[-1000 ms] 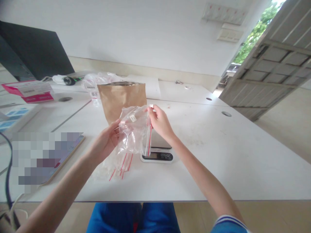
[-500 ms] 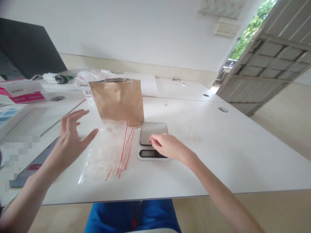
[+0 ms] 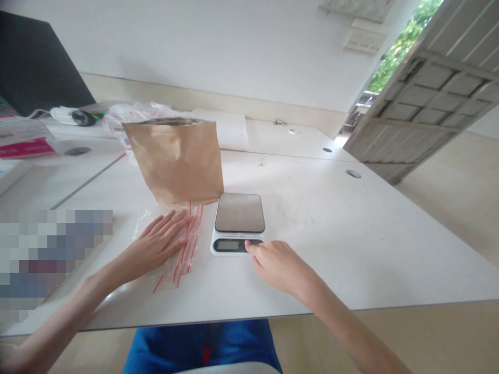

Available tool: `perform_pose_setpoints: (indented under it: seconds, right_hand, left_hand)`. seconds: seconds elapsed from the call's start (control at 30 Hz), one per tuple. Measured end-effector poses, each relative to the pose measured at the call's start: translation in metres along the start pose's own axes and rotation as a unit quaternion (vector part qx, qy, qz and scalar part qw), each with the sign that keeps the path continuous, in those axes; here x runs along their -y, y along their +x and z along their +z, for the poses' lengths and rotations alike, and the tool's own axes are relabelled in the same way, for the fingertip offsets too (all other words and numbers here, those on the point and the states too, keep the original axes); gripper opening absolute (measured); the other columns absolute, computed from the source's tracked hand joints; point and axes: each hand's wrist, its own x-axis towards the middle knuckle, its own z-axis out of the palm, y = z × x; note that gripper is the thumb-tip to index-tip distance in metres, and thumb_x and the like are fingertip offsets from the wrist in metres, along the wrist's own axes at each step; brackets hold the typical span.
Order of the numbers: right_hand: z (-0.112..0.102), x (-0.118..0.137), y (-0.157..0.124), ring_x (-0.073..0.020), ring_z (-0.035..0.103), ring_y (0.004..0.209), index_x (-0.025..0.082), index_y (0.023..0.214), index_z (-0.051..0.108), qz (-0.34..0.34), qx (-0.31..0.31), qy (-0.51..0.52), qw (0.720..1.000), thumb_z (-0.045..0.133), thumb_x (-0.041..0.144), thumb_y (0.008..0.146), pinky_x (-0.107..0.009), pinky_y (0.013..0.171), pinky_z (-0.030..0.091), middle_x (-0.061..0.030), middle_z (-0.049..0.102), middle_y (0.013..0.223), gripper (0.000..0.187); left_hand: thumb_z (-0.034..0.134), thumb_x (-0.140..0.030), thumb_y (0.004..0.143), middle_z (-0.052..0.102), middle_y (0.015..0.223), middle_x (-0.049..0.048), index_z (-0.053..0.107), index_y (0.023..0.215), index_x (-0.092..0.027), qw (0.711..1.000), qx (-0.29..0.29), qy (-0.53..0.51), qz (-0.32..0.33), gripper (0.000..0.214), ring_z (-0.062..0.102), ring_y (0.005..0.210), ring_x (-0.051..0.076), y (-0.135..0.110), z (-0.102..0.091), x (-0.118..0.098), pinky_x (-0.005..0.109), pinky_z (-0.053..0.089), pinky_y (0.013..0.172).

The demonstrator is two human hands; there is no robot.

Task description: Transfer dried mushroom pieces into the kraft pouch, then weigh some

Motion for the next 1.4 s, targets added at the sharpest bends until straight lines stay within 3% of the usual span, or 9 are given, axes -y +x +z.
perform_pose_setpoints:
  seconds: [0.23, 0.37, 0.53, 0.7, 0.77, 0.9, 1.13, 1.27, 1.4]
  right_hand:
    - [-0.007, 0.008, -0.005, -0.0299, 0.071, 0.083, 0.006, 0.143, 0.042, 0.015, 0.066, -0.002, 0.998, 0.034, 0.009, 0.09, -0.032, 0.062, 0.046, -0.0187, 0.074, 0.094, 0.054]
    - [-0.019, -0.007, -0.011, -0.0202, 0.065, 0.07, 0.018, 0.141, 0.048, 0.023, 0.05, 0.13, 0.99, 0.032, 0.023, 0.095, -0.027, 0.06, 0.041, -0.0111, 0.072, 0.09, 0.049]
    - [-0.027, -0.064, 0.007, -0.0138, 0.054, 0.06, 0.023, 0.138, 0.05, 0.08, -0.059, 0.236, 0.967, 0.034, 0.034, 0.096, -0.024, 0.058, 0.042, -0.0016, 0.063, 0.073, 0.046]
    - [0.0, -0.135, 0.055, -0.0246, 0.055, 0.108, 0.009, 0.121, 0.061, 0.22, -0.205, 0.05, 0.952, 0.039, 0.015, 0.089, -0.033, 0.092, 0.042, -0.0175, 0.059, 0.118, 0.039]
    - [0.016, -0.151, 0.069, -0.0311, 0.051, 0.112, 0.006, 0.118, 0.061, 0.267, -0.231, 0.029, 0.935, 0.039, 0.013, 0.088, -0.041, 0.093, 0.04, -0.0234, 0.055, 0.12, 0.038]
    - [0.043, -0.165, 0.079, -0.0335, 0.05, 0.111, 0.007, 0.117, 0.059, 0.317, -0.265, 0.015, 0.91, 0.035, 0.015, 0.089, -0.045, 0.091, 0.039, -0.0226, 0.056, 0.117, 0.038]
    - [0.05, -0.173, 0.08, -0.0316, 0.05, 0.112, 0.008, 0.119, 0.058, 0.322, -0.269, 0.017, 0.907, 0.036, 0.018, 0.09, -0.042, 0.093, 0.039, -0.0197, 0.057, 0.119, 0.038]
    - [0.05, -0.176, 0.081, -0.0322, 0.051, 0.111, 0.008, 0.12, 0.058, 0.321, -0.268, 0.02, 0.908, 0.037, 0.018, 0.09, -0.044, 0.093, 0.04, -0.0202, 0.057, 0.12, 0.038]
    - [0.053, -0.178, 0.082, -0.0326, 0.051, 0.11, 0.011, 0.118, 0.059, 0.318, -0.272, 0.017, 0.908, 0.037, 0.019, 0.089, -0.046, 0.09, 0.041, -0.0203, 0.057, 0.119, 0.037]
  left_hand:
    - [0.02, -0.047, 0.097, 0.047, 0.143, 0.0147, 0.048, 0.131, -0.019, 0.999, -0.037, -0.009, -0.004, 0.053, 0.036, 0.139, 0.027, -0.001, 0.0, -0.004, 0.05, 0.031, 0.112]
    - [0.029, -0.054, 0.094, 0.048, 0.137, 0.0214, 0.053, 0.119, -0.014, 0.992, -0.109, -0.013, -0.057, 0.052, 0.046, 0.129, 0.031, -0.001, -0.001, -0.009, 0.049, 0.042, 0.102]
    - [0.04, -0.046, 0.093, 0.065, 0.105, 0.0105, 0.064, 0.097, -0.023, 0.994, -0.086, -0.005, -0.066, 0.034, 0.06, 0.096, 0.026, -0.002, -0.02, -0.01, 0.044, 0.047, 0.087]
    - [0.031, -0.032, 0.097, 0.07, 0.095, 0.0051, 0.066, 0.096, -0.025, 0.999, -0.005, -0.042, -0.007, 0.036, 0.064, 0.083, 0.018, 0.0, -0.048, -0.003, 0.028, 0.048, 0.071]
    - [0.033, -0.034, 0.096, 0.072, 0.088, 0.0034, 0.067, 0.092, -0.025, 0.999, 0.008, -0.029, -0.013, 0.035, 0.065, 0.074, 0.017, 0.007, -0.064, -0.004, 0.028, 0.045, 0.064]
    - [0.034, -0.036, 0.095, 0.068, 0.069, 0.0033, 0.063, 0.071, -0.021, 0.997, -0.06, 0.038, -0.043, 0.041, 0.061, 0.063, 0.019, 0.036, -0.106, -0.017, 0.03, 0.041, 0.061]
    - [0.04, -0.028, 0.094, 0.064, 0.096, 0.0074, 0.062, 0.093, -0.016, 0.926, -0.361, -0.041, -0.102, 0.025, 0.056, 0.087, 0.018, 0.12, -0.17, -0.033, 0.032, 0.041, 0.084]
    - [0.048, -0.023, 0.09, 0.06, 0.111, 0.008, 0.06, 0.105, -0.019, 0.916, -0.358, -0.078, -0.163, 0.02, 0.051, 0.101, 0.02, 0.156, -0.172, -0.013, 0.035, 0.037, 0.092]
    - [0.042, -0.028, 0.092, 0.062, 0.095, 0.005, 0.059, 0.088, -0.021, 0.941, -0.256, -0.094, -0.198, 0.018, 0.051, 0.088, 0.017, 0.167, -0.153, 0.01, 0.034, 0.037, 0.089]
